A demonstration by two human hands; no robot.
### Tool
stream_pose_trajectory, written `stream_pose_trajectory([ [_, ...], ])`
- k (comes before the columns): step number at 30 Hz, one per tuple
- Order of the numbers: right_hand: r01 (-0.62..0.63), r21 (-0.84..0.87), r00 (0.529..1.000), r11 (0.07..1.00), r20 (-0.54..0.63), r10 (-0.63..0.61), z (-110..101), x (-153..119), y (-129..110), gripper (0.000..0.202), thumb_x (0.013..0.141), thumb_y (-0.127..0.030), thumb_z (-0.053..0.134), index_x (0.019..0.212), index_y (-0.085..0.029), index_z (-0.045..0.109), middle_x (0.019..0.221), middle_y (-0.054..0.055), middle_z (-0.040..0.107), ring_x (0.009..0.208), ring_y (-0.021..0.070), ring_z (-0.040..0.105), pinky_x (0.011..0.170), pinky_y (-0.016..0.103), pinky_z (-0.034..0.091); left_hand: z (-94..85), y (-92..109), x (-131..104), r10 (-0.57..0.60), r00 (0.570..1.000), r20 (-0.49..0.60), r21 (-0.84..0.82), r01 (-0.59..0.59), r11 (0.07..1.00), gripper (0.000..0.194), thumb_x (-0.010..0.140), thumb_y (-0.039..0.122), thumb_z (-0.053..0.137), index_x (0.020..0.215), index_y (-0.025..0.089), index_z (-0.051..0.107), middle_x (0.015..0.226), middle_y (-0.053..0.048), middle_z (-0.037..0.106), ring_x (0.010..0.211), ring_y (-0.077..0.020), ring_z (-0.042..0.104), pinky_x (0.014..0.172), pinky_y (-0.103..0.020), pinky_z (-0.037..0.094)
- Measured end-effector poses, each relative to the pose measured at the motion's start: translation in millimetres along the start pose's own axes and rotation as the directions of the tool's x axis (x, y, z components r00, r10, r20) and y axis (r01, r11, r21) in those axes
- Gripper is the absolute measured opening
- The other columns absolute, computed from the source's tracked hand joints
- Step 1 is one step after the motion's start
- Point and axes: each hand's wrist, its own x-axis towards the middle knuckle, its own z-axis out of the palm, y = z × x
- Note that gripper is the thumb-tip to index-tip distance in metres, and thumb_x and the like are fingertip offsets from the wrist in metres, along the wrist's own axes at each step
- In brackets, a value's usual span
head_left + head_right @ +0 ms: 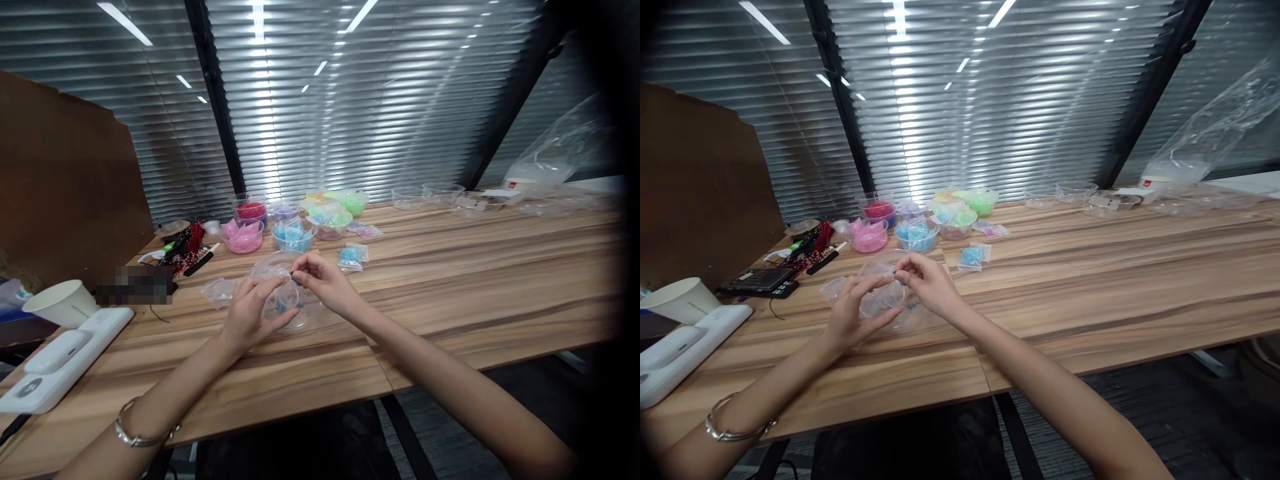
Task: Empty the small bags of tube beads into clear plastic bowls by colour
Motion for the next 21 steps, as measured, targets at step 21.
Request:
stream_pose_trajectory([
  [21, 0.039, -0.081, 0.999, 0.996, -0.008, -0.039, 2.3, -0.7, 0.7, 0.012, 0.087, -0.026, 0.062, 0.093, -0.019, 0.07, 0.094, 0.005, 0.07, 0.089, 0.0181, 0.064, 0.08, 0.033, 0.05, -4.7, 8.1, 7.9, -0.082, 0.994, -0.075, 0.142, 0.092, 0.986, 0.055, 0.074, 0.041, 0.076, 0.12, 0.023, 0.051, 0.097, -0.006, 0.071, 0.104, -0.028, 0.055, 0.093, -0.045, 0.031],
])
